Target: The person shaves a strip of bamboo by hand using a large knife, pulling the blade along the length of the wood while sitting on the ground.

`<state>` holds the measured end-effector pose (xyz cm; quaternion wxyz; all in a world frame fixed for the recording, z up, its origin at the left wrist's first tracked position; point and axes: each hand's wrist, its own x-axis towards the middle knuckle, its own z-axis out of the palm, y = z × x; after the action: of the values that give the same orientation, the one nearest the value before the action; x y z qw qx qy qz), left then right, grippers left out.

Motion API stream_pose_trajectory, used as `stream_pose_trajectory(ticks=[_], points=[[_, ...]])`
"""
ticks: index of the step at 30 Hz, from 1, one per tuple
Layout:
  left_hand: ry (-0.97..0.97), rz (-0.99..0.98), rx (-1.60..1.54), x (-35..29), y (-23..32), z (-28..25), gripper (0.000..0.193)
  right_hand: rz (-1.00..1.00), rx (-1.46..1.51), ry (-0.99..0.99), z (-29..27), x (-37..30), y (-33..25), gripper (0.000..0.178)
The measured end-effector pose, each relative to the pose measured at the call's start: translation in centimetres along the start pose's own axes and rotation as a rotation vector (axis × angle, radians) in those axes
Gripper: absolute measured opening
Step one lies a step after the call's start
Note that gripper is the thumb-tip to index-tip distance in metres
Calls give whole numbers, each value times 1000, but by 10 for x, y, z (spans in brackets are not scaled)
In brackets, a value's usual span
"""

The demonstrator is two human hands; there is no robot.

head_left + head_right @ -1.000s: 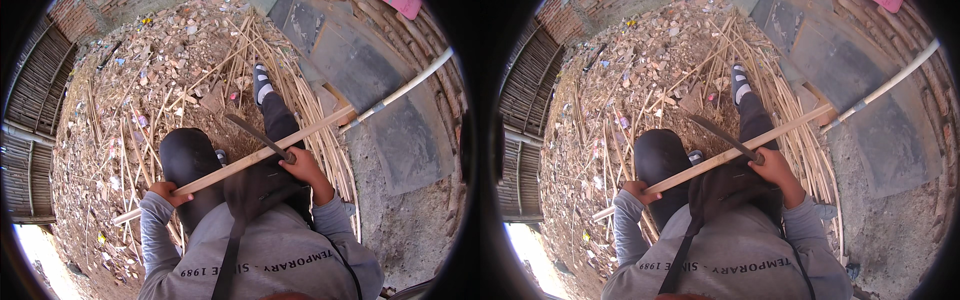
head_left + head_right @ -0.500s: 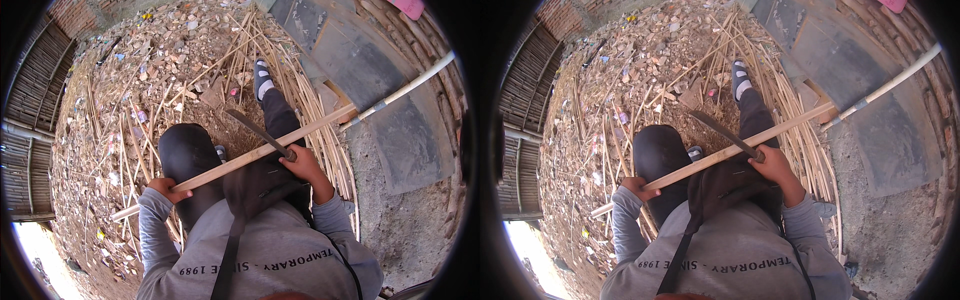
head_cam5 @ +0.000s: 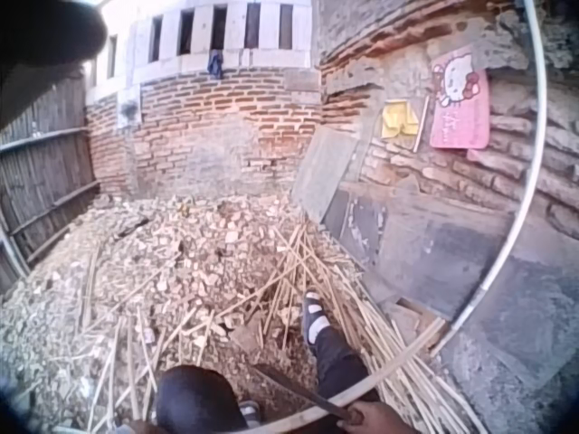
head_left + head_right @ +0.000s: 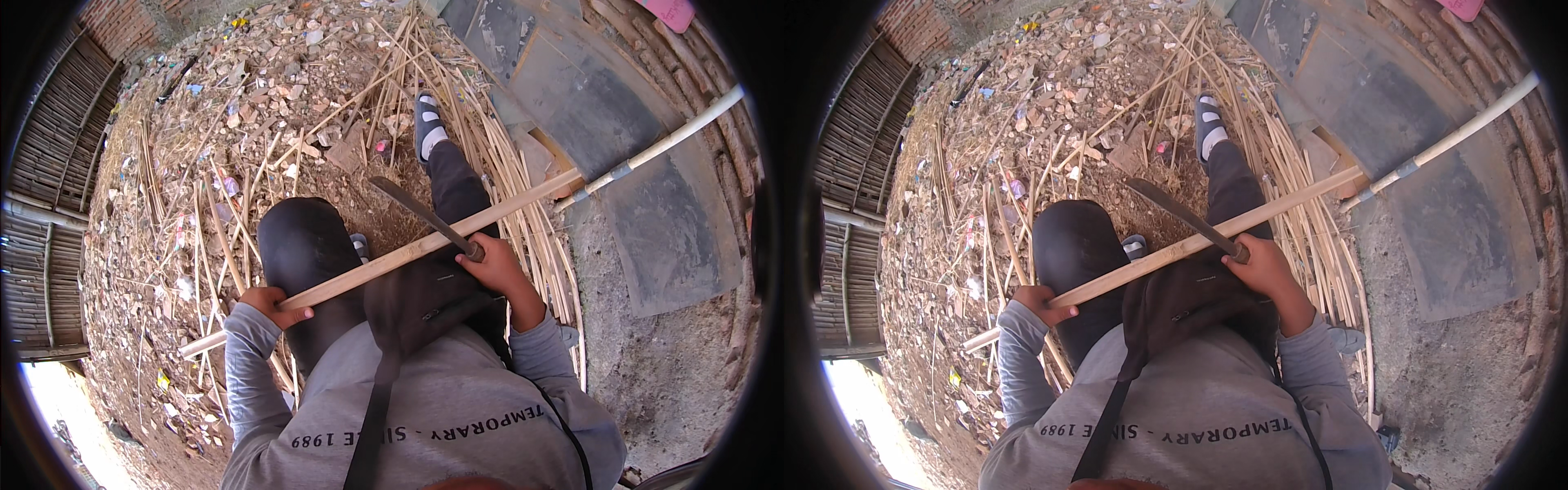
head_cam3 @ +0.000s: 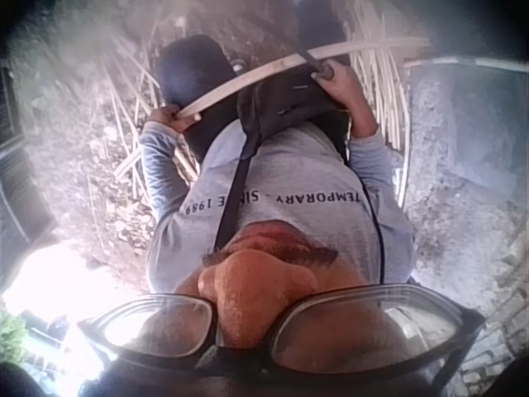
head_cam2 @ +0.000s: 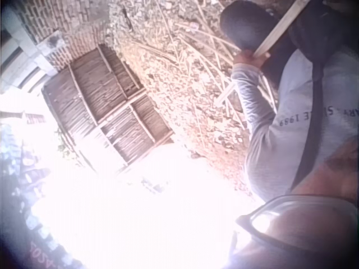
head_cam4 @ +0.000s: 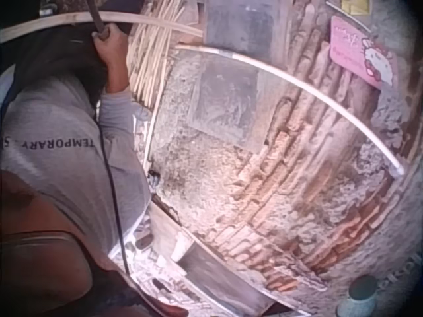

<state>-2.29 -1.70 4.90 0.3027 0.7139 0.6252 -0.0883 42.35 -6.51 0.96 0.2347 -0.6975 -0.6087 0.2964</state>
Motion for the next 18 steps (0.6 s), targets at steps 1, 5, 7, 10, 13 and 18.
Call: stream_pose_trajectory(ticks=[1,5,7,10,13,18], points=[[-1,0,0,0,2,-1,81,1,0,-1,0,0,0,31],[-20,-24,-4,0,4,-3,80,-8,-12,5,-2,-1,-2,30],[-7,-22,-33,0,1,-1,79,-10,-10,7,-1,-1,-1,29],[-1,0,-55,2,-7,5,77,-82,-23,56,-2,-5,2,26],[14,12,-60,2,-6,6,77,-109,-84,91,-9,-11,-1,24],[29,-19,-13,-4,3,2,78,53,-241,90,-18,-23,3,24]])
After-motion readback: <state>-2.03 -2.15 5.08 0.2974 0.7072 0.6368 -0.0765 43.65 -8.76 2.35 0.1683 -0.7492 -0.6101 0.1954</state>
